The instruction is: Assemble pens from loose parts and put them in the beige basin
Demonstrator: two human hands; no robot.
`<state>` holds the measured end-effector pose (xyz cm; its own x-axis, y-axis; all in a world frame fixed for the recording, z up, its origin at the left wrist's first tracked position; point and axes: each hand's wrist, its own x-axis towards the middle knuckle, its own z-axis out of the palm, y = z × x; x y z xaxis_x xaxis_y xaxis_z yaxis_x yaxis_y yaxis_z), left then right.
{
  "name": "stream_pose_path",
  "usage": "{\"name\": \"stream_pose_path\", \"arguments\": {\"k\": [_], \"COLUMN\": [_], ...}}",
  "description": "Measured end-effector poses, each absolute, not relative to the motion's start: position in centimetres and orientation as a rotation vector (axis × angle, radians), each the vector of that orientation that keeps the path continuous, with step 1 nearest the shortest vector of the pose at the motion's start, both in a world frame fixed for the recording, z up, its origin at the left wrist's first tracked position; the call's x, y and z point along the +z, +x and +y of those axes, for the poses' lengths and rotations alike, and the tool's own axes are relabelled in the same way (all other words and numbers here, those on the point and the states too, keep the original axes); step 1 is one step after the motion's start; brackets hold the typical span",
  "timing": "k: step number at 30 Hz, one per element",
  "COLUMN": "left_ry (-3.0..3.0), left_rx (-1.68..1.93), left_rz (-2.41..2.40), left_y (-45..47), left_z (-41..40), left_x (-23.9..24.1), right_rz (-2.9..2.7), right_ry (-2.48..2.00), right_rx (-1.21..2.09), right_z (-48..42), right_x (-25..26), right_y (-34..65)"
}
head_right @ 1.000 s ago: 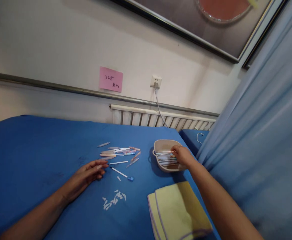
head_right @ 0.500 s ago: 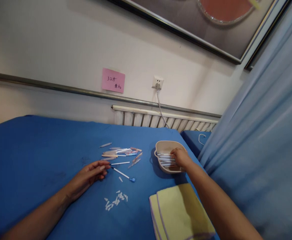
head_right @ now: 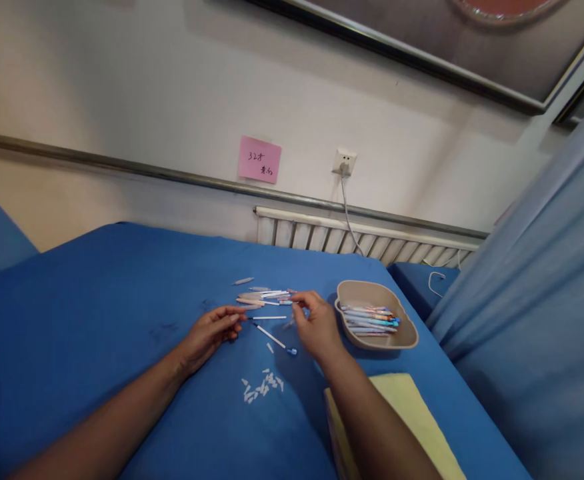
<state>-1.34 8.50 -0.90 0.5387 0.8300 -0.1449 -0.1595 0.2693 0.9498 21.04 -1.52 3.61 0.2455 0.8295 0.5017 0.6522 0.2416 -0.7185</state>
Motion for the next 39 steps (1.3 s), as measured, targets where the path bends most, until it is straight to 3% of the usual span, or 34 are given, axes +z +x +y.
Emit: {"name": "stream_pose_path", "arguments": {"k": [3, 7, 22, 29, 39], "left_ry": [1.082, 1.051, 1.288, 1.318, 1.485], "left_rx": [0.854, 0.95, 1.082, 1.028, 0.945], "left_rz": [0.779, 0.851, 1.106, 1.094, 1.082], "left_y": [-1.6, -1.7, -1.2, -1.3, -0.6], "left_z": [8.9, 9.4, 10.1, 10.3, 9.8], "left_x": [-1.0, -1.2, -1.6, -1.9, -2.0], "right_rz": [-1.39, -1.532, -2.061, -1.254, -0.739], "right_ry": [-1.566, -1.782, -1.936, -1.495, -1.258], "right_rx": [0.415, 0.442, 0.242, 0.644, 0.757], "right_z": [-0.4, -0.4, -1.2, 0.7, 1.6], "right_x": [0.0, -3.2, -2.0, -3.7, -3.0], "right_y": [19.1, 19.1, 19.0, 21.2, 22.1]}}
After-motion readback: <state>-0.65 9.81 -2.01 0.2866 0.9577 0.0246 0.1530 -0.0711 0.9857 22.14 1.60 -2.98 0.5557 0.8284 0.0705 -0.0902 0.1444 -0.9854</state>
